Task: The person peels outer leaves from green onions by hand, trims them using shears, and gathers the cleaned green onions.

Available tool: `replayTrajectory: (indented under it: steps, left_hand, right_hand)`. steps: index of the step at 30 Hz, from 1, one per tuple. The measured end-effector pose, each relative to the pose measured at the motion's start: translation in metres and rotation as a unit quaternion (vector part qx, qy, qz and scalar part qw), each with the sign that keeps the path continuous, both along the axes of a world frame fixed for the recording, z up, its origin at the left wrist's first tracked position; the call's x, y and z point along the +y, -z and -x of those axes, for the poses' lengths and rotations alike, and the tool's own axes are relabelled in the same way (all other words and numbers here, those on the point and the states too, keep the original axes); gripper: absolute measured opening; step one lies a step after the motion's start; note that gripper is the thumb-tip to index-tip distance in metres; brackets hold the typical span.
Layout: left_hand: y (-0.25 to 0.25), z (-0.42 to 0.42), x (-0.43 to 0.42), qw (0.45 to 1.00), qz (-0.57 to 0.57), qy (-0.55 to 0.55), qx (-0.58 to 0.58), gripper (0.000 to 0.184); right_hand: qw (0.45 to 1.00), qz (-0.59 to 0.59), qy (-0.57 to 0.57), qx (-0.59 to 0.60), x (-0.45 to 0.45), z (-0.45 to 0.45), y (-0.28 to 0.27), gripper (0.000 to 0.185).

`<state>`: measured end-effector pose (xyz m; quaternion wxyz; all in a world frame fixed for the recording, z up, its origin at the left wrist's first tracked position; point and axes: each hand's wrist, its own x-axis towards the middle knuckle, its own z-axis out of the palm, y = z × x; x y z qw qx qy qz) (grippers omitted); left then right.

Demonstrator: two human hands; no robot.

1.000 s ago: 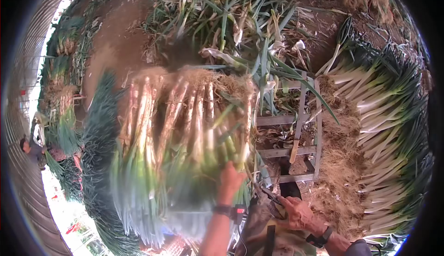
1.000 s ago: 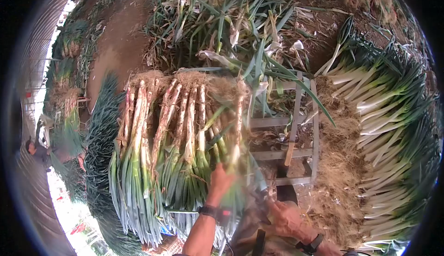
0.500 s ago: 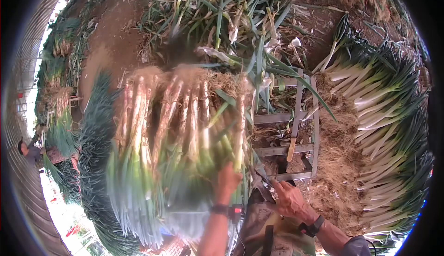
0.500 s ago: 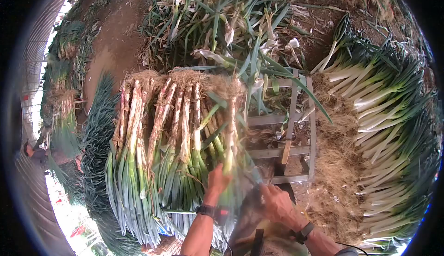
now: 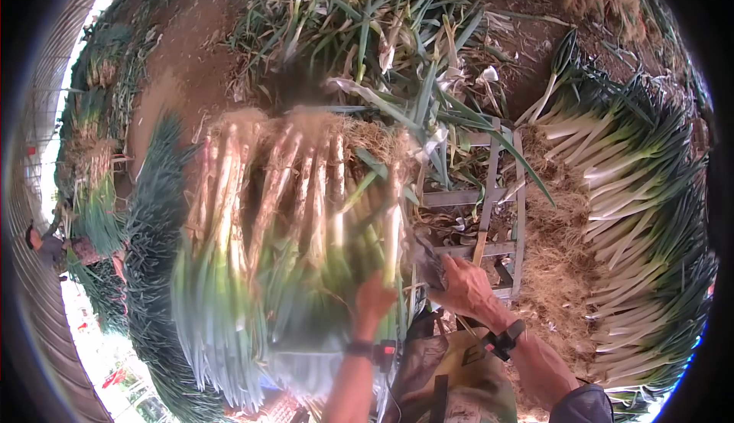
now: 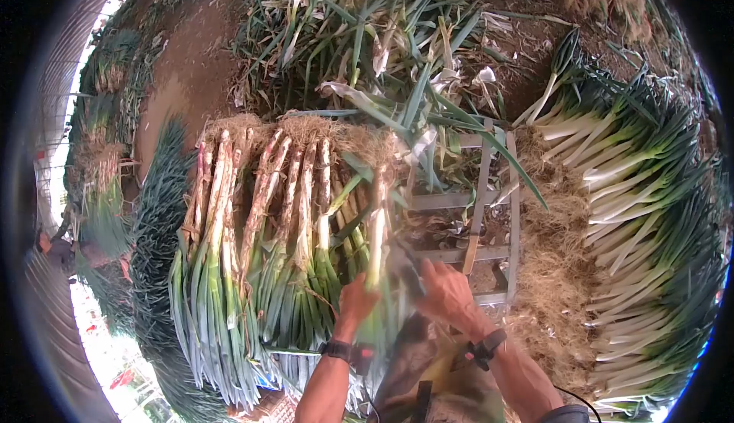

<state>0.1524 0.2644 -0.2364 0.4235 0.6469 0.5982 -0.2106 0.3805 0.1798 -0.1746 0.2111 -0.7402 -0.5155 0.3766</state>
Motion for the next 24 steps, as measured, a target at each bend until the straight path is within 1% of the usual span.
replayTrajectory:
  steps: [6,9,10,13,16,18,21,24]
  left_hand:
    - [0.032,0.017,-0.009,0.997,-0.058,0.008,-0.042,0.068]
    - [0.052,0.031,-0.008,0.996,-0.038,0.017,-0.074,0.064]
    - [0.047,0.029,-0.004,0.997,-0.025,0.008,-0.079,0.061]
    - [0.032,0.023,0.004,0.994,0.003,-0.023,-0.104,0.052]
    - [0.016,0.015,0.005,0.988,-0.002,-0.064,-0.142,0.043]
    - [0.004,0.012,0.004,0.983,-0.017,-0.085,-0.164,0.039]
    - [0.007,0.015,-0.003,0.988,-0.04,-0.053,-0.143,0.036]
    - [-0.013,0.006,-0.011,0.984,-0.007,-0.099,-0.149,0.037]
  right_hand:
    - [0.998,0.047,-0.022,-0.032,0.035,-0.014,0.01,0.056]
    - [0.998,0.053,-0.017,-0.042,0.053,-0.022,0.025,0.053]
    - [0.997,0.054,-0.013,-0.044,0.056,-0.022,0.026,0.052]
    - [1.0,0.011,0.015,-0.02,0.046,-0.024,0.017,0.052]
    - [1.0,-0.002,-0.012,-0.008,0.015,-0.023,-0.022,0.054]
    - [0.998,-0.051,-0.024,0.011,-0.024,-0.019,-0.027,0.035]
    - [0.997,-0.05,-0.063,0.01,-0.066,-0.019,-0.066,0.045]
    - [0.983,0.058,-0.171,0.007,-0.107,-0.03,-0.085,0.078]
